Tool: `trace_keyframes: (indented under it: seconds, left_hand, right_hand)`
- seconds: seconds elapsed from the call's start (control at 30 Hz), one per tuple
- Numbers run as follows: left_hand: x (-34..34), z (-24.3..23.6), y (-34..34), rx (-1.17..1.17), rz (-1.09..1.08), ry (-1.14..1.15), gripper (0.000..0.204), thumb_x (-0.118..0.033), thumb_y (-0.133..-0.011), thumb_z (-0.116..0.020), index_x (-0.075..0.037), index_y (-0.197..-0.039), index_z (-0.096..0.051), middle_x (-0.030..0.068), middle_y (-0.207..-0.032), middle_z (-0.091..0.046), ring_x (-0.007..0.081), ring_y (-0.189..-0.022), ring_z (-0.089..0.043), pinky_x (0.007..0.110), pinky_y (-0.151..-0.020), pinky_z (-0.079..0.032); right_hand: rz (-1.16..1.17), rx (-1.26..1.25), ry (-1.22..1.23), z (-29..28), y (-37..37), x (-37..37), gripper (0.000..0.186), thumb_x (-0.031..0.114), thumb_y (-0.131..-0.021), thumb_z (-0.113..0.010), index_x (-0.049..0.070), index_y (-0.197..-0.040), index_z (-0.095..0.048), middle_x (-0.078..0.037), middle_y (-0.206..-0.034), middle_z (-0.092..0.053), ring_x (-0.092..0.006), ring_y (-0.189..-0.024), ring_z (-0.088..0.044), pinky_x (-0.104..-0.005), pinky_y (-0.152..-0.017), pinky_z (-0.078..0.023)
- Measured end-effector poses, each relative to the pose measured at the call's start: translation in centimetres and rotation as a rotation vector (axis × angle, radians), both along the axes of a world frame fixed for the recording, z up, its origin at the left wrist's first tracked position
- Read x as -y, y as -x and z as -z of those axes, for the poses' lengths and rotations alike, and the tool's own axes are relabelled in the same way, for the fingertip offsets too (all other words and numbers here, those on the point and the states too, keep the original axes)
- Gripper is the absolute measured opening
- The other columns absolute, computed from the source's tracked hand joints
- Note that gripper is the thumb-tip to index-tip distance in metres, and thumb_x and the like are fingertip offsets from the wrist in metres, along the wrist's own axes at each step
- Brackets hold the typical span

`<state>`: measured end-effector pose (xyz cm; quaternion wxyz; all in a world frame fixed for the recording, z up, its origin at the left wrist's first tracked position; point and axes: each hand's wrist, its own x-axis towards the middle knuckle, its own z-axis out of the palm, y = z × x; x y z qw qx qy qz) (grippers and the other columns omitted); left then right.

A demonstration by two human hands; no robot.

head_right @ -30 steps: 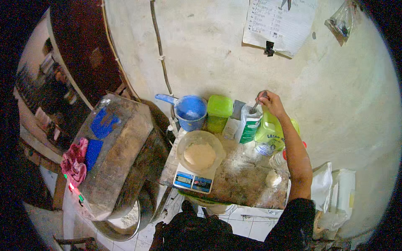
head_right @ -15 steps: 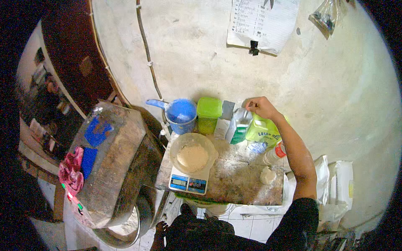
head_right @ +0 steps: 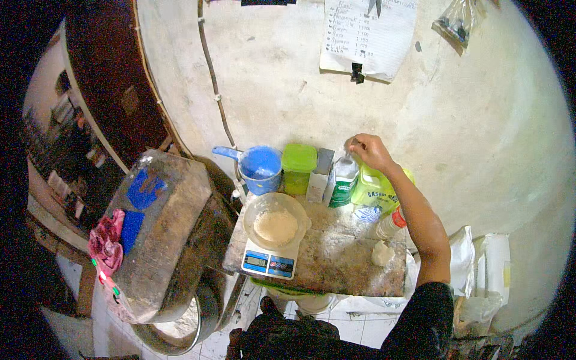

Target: The person prepares dough for baking by shaping dough balls on a table and measuring ingredients using a scale.

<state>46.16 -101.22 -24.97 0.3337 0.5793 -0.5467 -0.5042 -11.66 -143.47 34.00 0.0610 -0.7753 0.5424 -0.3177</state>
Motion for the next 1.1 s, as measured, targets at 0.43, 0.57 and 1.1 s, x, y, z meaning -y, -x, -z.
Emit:
trace_keyframes:
  seconds: [0.43, 0.57, 1.1]
  left_hand:
    - [23.8, -42.7, 30.2, -0.483, 1.060, 0.342, 0.032, -0.026, -0.090, -0.050, -0.003, -0.112, -0.053, 0.0107, -0.108, -0.055, 0.0210, -0.097, -0.055, 0.031, -0.088, -0.041]
    - [28.7, -43.2, 40.9, -0.910, 0.459, -0.122, 0.023, -0.021, -0.087, -0.051, -0.003, -0.101, -0.056, 0.0079, -0.092, -0.057, 0.0146, -0.072, -0.055, 0.027, -0.067, -0.047]
    - [39.3, -36.7, 49.2, -0.475, 0.199, -0.257, 0.018, -0.017, -0.087, -0.047, -0.007, -0.101, -0.053, 0.0017, -0.069, -0.048, 0.0123, -0.056, -0.042, 0.027, -0.053, -0.038]
  right_hand:
    - [0.072, -0.188, 0.097, 0.0, 0.3, -0.1, 0.010, 0.012, -0.076, -0.059, 0.005, -0.080, -0.063, -0.013, -0.082, -0.062, -0.0292, -0.075, -0.061, -0.0352, -0.067, -0.047]
    - [0.137, -0.102, -0.001, -0.5, 0.5, -1.5, 0.010, 0.013, -0.074, -0.060, 0.006, -0.080, -0.064, -0.013, -0.082, -0.062, -0.0282, -0.073, -0.060, -0.0356, -0.066, -0.048]
    - [-0.453, -0.129, 0.099, -2.5, 1.2, 0.2, 0.010, 0.008, -0.071, -0.064, 0.003, -0.080, -0.063, -0.012, -0.073, -0.062, -0.0239, -0.063, -0.059, -0.0320, -0.059, -0.047]
